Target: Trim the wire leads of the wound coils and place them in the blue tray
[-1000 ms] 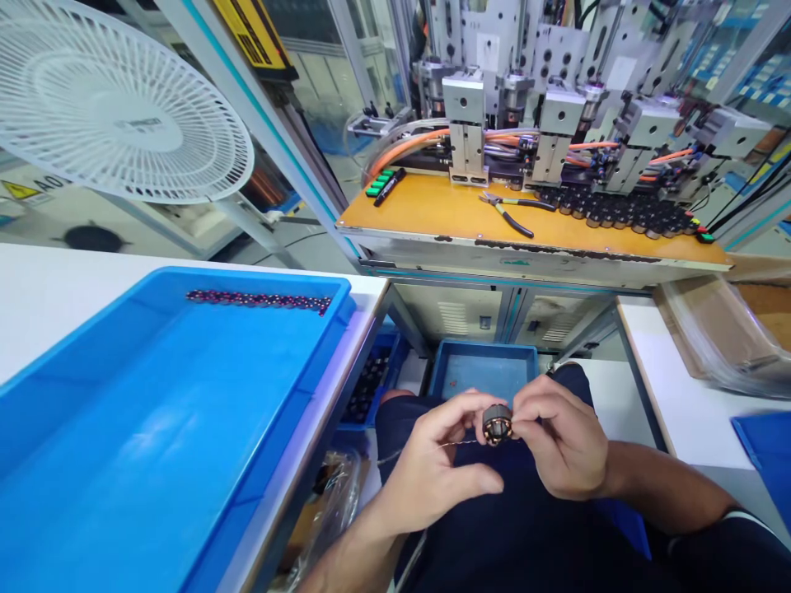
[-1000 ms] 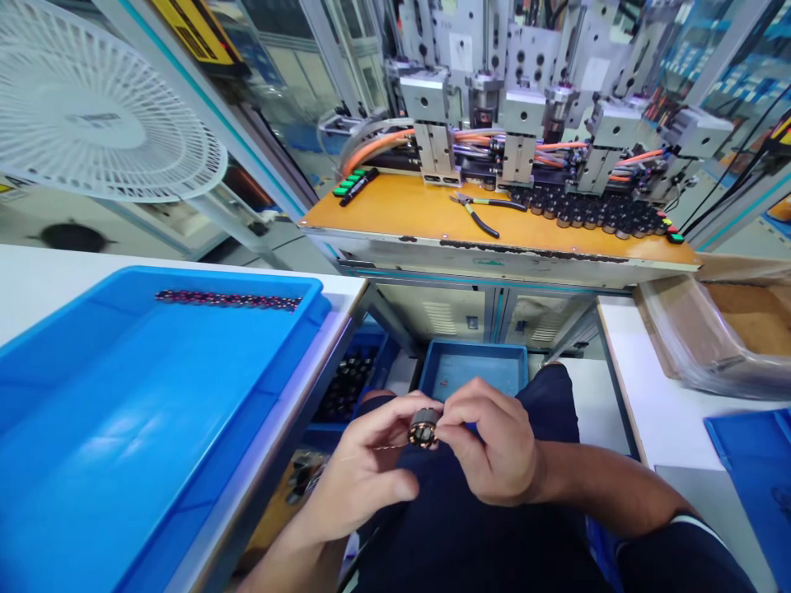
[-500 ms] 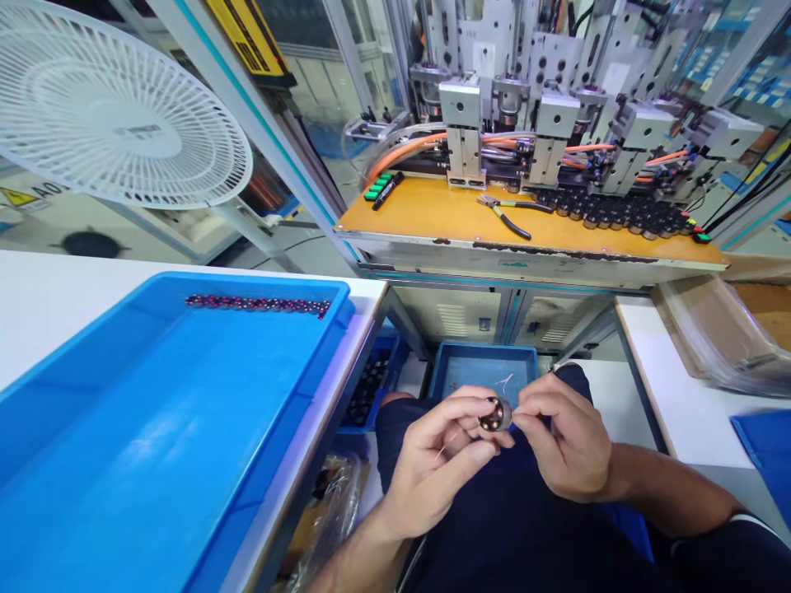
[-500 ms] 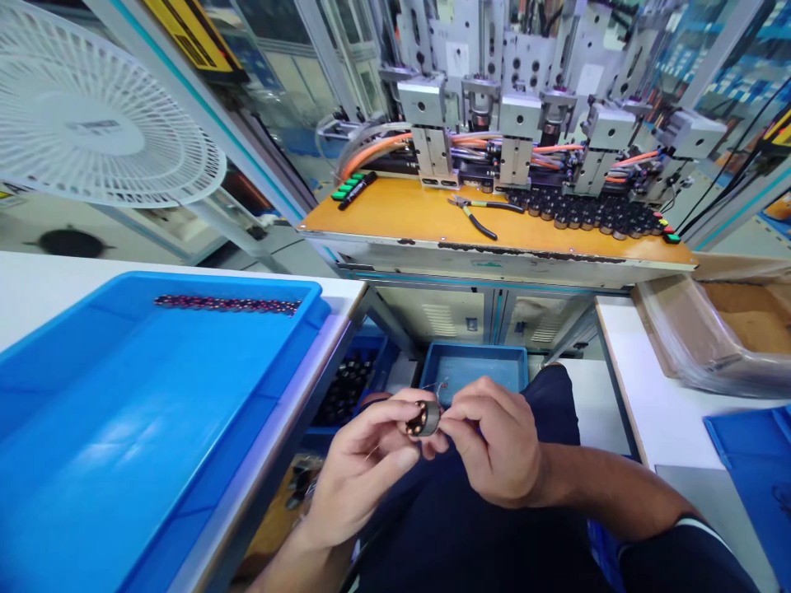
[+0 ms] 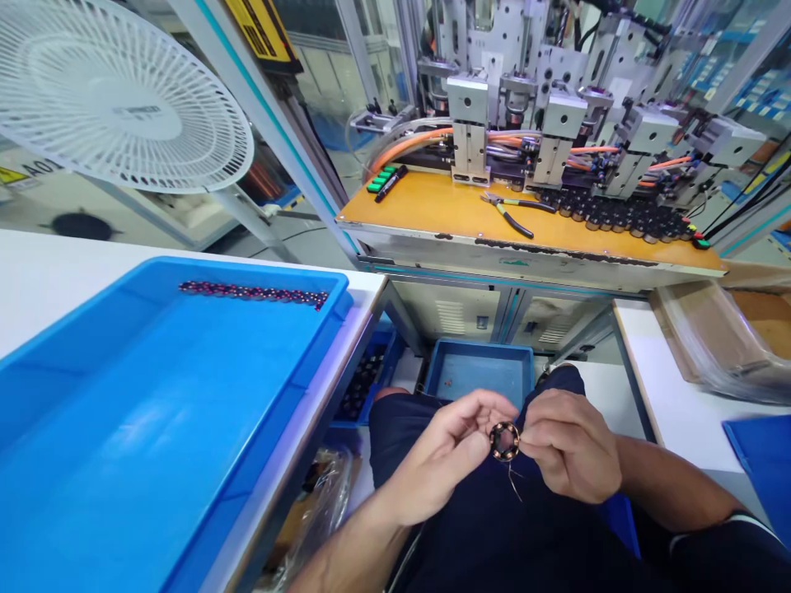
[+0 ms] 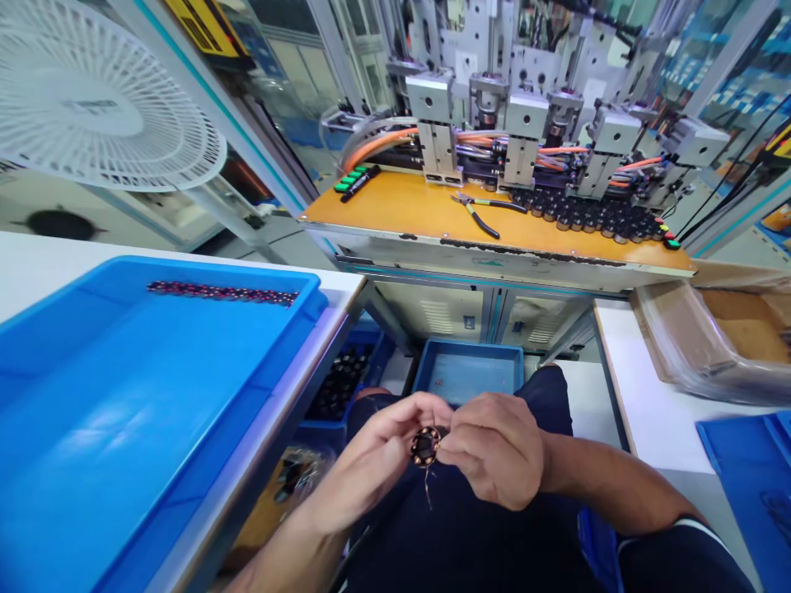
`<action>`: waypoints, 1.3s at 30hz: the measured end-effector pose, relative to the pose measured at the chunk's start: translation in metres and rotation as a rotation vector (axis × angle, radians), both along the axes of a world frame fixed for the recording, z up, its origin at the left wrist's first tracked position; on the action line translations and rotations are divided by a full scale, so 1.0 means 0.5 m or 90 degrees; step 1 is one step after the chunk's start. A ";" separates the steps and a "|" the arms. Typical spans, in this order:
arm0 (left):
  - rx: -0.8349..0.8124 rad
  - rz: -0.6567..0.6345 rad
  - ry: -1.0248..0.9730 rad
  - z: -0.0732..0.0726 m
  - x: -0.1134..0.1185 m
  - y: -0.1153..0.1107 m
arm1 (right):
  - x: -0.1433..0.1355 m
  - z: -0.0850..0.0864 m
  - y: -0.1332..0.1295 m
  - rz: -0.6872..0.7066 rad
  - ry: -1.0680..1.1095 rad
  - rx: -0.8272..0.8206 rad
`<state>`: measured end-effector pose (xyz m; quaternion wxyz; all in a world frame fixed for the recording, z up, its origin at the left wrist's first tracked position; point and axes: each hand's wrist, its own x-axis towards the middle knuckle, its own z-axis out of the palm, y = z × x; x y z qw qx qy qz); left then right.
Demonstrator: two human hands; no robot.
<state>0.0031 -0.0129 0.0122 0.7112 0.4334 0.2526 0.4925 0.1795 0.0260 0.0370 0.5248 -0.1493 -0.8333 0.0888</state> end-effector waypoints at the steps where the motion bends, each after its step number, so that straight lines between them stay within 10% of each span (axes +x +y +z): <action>1: -0.007 -0.024 0.024 0.002 -0.001 0.000 | 0.001 -0.001 0.001 -0.002 -0.001 0.010; 18: 0.038 0.118 -0.204 0.004 0.013 0.004 | 0.007 0.014 0.006 -0.041 -0.016 -0.045; 27: -0.093 -0.115 -0.026 0.005 0.021 0.017 | 0.013 0.017 0.015 -0.017 -0.005 0.080; 39: 0.035 0.087 -0.168 0.010 0.032 0.013 | 0.017 0.032 0.010 -0.100 -0.007 -0.045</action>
